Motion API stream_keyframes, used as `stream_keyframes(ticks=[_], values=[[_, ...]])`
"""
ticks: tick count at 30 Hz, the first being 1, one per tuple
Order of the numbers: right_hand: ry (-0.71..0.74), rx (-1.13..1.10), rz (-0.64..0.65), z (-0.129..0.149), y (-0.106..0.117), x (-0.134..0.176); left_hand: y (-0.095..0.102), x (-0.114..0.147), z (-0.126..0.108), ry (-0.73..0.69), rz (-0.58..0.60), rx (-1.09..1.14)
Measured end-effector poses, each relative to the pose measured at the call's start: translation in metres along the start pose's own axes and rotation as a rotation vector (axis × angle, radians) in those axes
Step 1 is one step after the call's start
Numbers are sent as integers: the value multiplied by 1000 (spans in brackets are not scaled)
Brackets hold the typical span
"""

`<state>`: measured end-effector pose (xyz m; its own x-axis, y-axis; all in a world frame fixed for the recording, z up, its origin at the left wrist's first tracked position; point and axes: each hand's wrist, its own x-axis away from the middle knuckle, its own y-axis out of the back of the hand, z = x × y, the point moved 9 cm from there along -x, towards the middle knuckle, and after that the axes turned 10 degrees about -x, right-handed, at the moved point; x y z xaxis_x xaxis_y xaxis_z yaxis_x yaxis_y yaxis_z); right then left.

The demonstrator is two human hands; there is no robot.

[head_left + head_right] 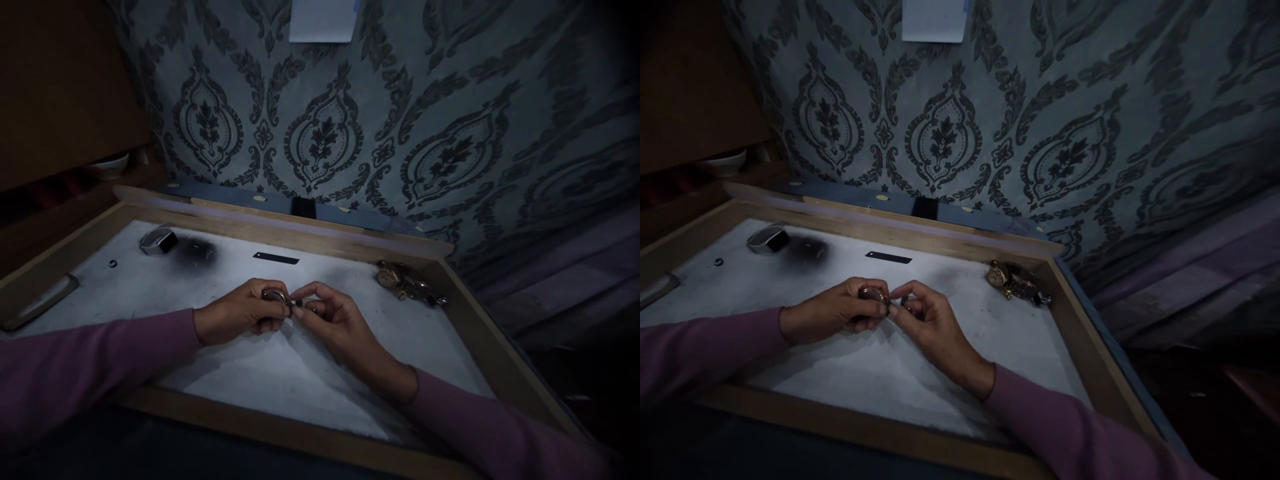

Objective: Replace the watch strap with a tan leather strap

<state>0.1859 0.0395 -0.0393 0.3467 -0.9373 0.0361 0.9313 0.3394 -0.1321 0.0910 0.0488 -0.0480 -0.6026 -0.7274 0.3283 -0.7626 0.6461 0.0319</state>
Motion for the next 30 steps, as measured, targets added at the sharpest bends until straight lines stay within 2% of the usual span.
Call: stream_keyframes(ticks=[4,8,15,23,27,30], values=[[-19,28,-49,6,5,2,1,1,0,1,-2,-2],[40,62,-86,13,13,2,2,0,0,2,3,-17],[84,255,-90,9,17,1,2,1,1,3,15,-15],[-73,-36,0,-6,9,-2,3,1,1,-22,34,-15],[-106,-16,-30,-7,12,-1,3,0,2,-20,34,-11],[-60,58,-56,-4,16,-2,4,0,1,-9,24,-13]])
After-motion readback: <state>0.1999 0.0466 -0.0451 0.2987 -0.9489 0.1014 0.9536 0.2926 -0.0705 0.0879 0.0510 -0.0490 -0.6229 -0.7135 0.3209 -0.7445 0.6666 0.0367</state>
